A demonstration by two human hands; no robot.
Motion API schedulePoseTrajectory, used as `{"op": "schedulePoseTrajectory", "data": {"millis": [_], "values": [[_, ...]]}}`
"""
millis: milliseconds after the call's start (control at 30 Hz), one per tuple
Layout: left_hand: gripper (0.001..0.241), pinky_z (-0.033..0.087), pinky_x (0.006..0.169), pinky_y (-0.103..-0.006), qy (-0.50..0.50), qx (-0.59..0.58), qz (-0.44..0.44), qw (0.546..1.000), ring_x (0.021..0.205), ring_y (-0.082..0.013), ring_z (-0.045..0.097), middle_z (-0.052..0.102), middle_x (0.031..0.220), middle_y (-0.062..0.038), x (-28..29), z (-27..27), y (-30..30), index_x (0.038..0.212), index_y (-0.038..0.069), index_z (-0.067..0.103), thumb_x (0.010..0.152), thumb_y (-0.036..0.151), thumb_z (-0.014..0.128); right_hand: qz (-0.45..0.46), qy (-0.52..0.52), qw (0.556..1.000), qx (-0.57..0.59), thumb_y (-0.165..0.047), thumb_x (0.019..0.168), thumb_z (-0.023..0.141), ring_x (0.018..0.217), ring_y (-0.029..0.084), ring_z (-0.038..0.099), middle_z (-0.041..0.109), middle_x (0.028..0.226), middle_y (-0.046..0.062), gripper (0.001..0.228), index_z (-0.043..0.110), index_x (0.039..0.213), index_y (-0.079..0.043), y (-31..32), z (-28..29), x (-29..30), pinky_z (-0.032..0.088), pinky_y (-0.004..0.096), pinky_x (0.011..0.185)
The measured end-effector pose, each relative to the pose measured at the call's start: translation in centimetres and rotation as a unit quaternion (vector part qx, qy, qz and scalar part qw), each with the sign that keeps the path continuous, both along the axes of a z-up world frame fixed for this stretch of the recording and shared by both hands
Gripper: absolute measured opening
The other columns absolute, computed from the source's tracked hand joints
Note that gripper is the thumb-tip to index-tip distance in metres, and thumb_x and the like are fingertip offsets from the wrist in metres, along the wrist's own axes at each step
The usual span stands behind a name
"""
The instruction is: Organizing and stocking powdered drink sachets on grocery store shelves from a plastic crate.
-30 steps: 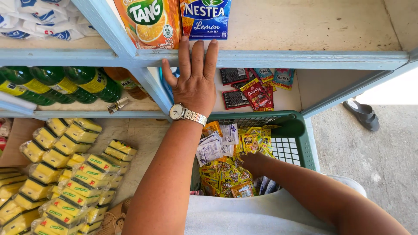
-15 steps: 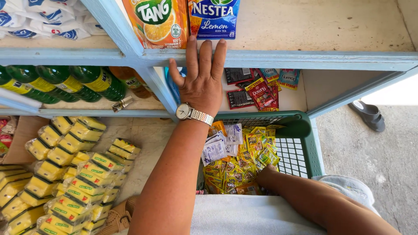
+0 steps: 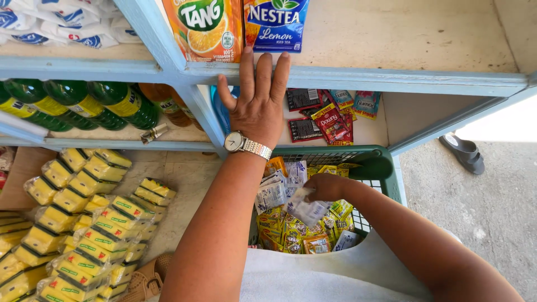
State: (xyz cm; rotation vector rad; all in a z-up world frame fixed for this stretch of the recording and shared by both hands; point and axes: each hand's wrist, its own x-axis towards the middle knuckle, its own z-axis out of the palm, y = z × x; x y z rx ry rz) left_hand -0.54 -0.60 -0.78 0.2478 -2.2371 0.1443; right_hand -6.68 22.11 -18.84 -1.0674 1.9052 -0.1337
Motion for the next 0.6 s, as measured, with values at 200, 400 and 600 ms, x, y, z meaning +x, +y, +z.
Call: {"op": "schedulePoseTrajectory", "data": {"millis": [200, 400, 600], "values": [[0.063, 0.006, 0.120, -0.0618, -0.007, 0.000, 0.007, 1.000, 0.158, -0.0267, 0.030, 0.049, 0.154, -0.001, 0.1, 0.0, 0.0, 0.164, 0.026, 0.036, 0.108, 0.009, 0.060, -0.100, -0.055, 0.990, -0.080, -0.038, 0.084, 0.075, 0.096, 0.027, 0.074, 0.078, 0.105, 0.011, 0.040, 0.075, 0.114, -0.013, -0.7, -0.4, 1.9, 0.056, 0.039, 0.088], [0.062, 0.008, 0.119, -0.0638, -0.009, 0.012, 0.007, 1.000, 0.157, -0.0270, 0.030, 0.049, 0.154, -0.001, -0.1, 0.0, 0.1, 0.163, 0.028, 0.037, 0.108, 0.011, 0.059, -0.051, 0.056, 0.993, -0.087, -0.033, 0.090, 0.074, 0.100, 0.032, 0.071, 0.069, 0.114, 0.016, 0.041, 0.069, 0.119, -0.005, -0.6, -3.8, 4.9, 0.056, 0.044, 0.088], [0.058, 0.006, 0.120, -0.0631, 0.002, -0.003, 0.008, 1.000, 0.158, -0.0276, 0.032, 0.050, 0.154, -0.001, -0.2, -0.4, -0.1, 0.163, 0.027, 0.038, 0.111, 0.012, 0.058, 0.235, 0.076, 0.936, 0.251, -0.015, 0.081, 0.081, 0.108, 0.035, 0.070, 0.065, 0.128, 0.017, 0.081, 0.042, 0.153, -0.010, 6.8, -10.8, 7.4, 0.059, 0.052, 0.086]]}}
